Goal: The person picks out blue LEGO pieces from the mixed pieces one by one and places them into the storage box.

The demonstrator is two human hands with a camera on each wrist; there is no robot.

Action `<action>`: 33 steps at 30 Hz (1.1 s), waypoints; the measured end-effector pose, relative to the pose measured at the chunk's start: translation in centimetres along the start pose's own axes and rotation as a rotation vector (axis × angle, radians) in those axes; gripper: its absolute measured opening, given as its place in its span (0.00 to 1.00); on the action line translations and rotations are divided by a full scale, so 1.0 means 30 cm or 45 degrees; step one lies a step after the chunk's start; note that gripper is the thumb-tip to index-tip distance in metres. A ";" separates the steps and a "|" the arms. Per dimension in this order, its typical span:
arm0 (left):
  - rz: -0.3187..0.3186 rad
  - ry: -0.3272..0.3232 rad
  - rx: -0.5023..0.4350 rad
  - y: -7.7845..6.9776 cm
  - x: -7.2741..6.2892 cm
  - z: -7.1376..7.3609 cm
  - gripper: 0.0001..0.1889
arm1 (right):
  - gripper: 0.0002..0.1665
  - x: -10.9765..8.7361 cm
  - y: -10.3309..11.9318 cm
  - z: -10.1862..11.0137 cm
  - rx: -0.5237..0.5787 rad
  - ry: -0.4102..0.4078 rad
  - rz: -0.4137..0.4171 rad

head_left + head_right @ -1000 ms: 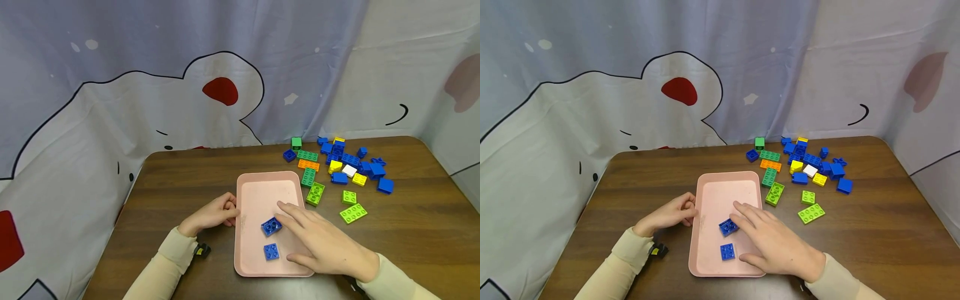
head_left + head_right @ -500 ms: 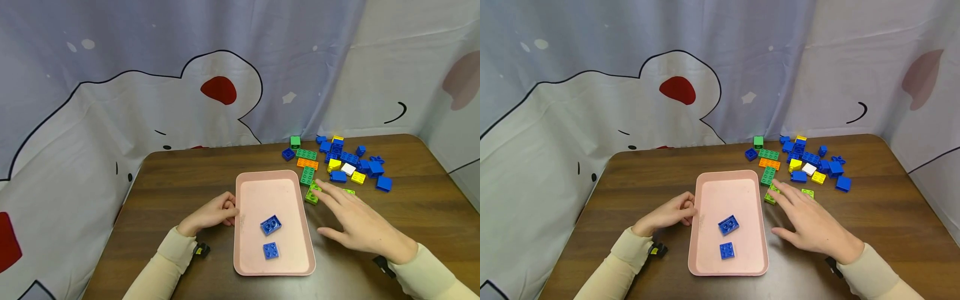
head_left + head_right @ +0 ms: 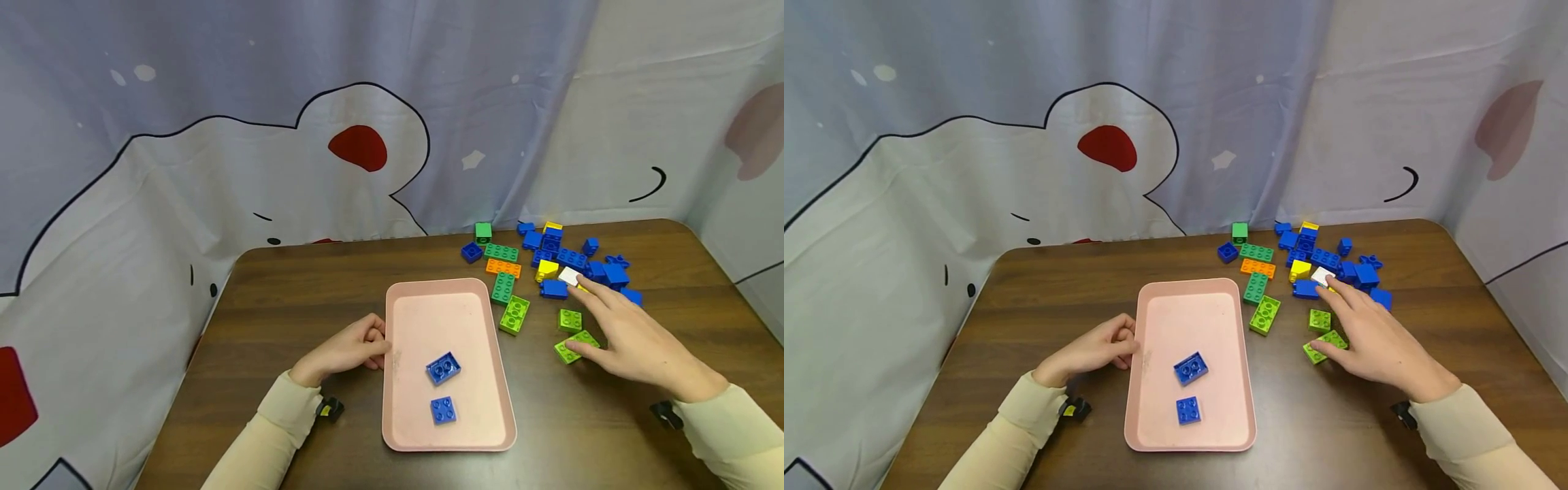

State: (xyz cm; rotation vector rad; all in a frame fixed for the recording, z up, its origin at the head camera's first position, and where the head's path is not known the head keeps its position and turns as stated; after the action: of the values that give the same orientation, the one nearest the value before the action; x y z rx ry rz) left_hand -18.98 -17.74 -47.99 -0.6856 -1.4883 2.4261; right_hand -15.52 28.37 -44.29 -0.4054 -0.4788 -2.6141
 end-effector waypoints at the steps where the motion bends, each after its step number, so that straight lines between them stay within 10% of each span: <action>1: 0.000 0.000 0.000 0.000 0.000 0.000 0.15 | 0.55 -0.003 -0.016 -0.001 -0.010 0.001 -0.009; 14: 0.004 0.000 -0.011 0.005 0.004 -0.002 0.15 | 0.53 -0.036 -0.188 -0.003 -0.090 0.098 -0.251; 33: -0.003 0.000 -0.040 -0.005 -0.002 0.000 0.15 | 0.44 -0.087 -0.211 -0.007 -0.236 0.117 -0.214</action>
State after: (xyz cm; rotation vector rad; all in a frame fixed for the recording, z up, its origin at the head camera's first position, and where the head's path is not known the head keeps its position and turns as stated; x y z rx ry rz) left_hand -18.95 -17.68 -47.84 -0.6894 -1.5292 2.4059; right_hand -16.35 34.56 -47.07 -0.3142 -0.2499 -2.8374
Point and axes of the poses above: each hand's wrist, its own x-axis towards the middle knuckle, its own z-axis out of the back of the hand, y = z × x, the point moved 2 cm from there along x, towards the middle knuckle, and after that the axes turned 8 degrees about -y, right-handed, at the moved point
